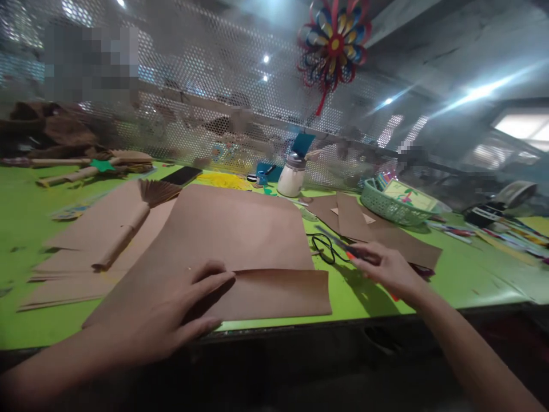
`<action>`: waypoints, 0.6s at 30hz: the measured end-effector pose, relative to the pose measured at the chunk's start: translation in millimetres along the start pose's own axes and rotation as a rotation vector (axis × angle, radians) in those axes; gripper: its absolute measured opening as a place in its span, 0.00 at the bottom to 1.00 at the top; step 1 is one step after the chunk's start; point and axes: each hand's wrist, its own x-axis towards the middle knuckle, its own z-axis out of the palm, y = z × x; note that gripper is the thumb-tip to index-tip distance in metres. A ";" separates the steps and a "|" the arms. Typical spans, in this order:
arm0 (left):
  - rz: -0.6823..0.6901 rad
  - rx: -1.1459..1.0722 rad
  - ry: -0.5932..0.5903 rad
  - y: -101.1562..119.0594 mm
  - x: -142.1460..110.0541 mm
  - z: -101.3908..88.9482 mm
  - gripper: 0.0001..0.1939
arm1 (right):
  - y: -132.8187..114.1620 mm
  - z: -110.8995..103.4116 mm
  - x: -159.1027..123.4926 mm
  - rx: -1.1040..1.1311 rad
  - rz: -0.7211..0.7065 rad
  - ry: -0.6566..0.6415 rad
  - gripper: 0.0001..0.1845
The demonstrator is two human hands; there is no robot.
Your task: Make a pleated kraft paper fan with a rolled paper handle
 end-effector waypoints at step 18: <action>0.047 0.113 -0.043 4.9 24.7 -8.5 0.17 | -10.9 -13.1 -83.8 0.040 -0.265 -0.458 0.18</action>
